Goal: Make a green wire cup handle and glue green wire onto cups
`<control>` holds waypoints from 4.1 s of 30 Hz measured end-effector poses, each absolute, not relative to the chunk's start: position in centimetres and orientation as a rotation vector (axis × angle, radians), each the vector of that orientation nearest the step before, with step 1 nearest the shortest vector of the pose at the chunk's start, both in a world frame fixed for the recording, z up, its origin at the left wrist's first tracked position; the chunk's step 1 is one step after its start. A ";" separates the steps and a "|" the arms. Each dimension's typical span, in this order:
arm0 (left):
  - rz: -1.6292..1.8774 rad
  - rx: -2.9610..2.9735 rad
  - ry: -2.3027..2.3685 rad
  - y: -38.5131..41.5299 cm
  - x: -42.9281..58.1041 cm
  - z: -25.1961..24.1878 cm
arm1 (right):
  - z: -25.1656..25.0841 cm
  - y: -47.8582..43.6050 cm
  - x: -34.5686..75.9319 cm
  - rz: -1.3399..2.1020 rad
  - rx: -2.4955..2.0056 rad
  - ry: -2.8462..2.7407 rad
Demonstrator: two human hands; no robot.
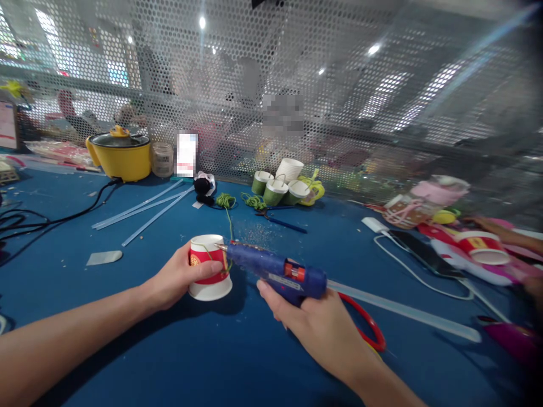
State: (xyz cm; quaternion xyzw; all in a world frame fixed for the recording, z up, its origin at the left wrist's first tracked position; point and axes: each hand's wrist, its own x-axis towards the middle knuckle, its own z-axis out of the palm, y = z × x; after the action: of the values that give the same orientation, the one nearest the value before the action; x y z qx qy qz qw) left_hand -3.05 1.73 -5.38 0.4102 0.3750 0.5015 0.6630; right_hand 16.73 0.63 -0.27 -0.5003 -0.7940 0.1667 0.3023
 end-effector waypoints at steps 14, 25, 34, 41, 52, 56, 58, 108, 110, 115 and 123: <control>1.118 0.951 0.813 1.6 -3.2 -5.2 | 0.0 0.8 17.1 0.506 -1.357 -2.147; 1.138 0.954 0.746 1.5 -3.1 -5.1 | -0.1 0.8 17.3 0.546 -1.439 -2.104; 1.131 0.936 0.746 1.5 -3.2 -5.2 | -0.4 1.2 17.4 0.567 -1.427 -2.093; 1.120 0.951 0.733 1.6 -3.3 -5.1 | -0.1 1.5 17.1 0.857 -1.454 -1.970; 1.144 0.920 0.808 2.0 -3.4 -5.4 | -0.5 5.1 18.7 1.281 -1.281 -1.523; 1.146 0.905 0.847 2.0 -3.6 -5.5 | -1.6 7.2 19.7 0.998 -1.457 -1.527; 1.147 0.900 0.872 2.1 -3.6 -5.5 | -2.2 8.2 20.0 0.835 -1.639 -1.698; 1.006 1.129 0.780 1.1 -3.2 -5.6 | -0.5 2.3 14.5 0.410 -1.083 -2.174; 1.005 1.123 0.777 1.0 -3.2 -5.5 | -0.5 2.4 14.5 0.426 -1.082 -2.183; 0.983 1.101 0.753 0.8 -3.0 -5.3 | -0.6 2.4 14.5 0.425 -1.068 -2.180; 0.982 1.087 0.740 0.8 -3.1 -5.2 | -0.5 2.1 14.7 0.404 -1.047 -2.162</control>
State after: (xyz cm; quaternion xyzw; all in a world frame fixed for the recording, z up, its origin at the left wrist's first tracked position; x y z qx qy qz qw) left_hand -3.06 0.81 -5.22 0.4844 0.3298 0.4376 0.6819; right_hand 14.67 2.10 -0.47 -0.4034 -0.8328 0.1555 0.3458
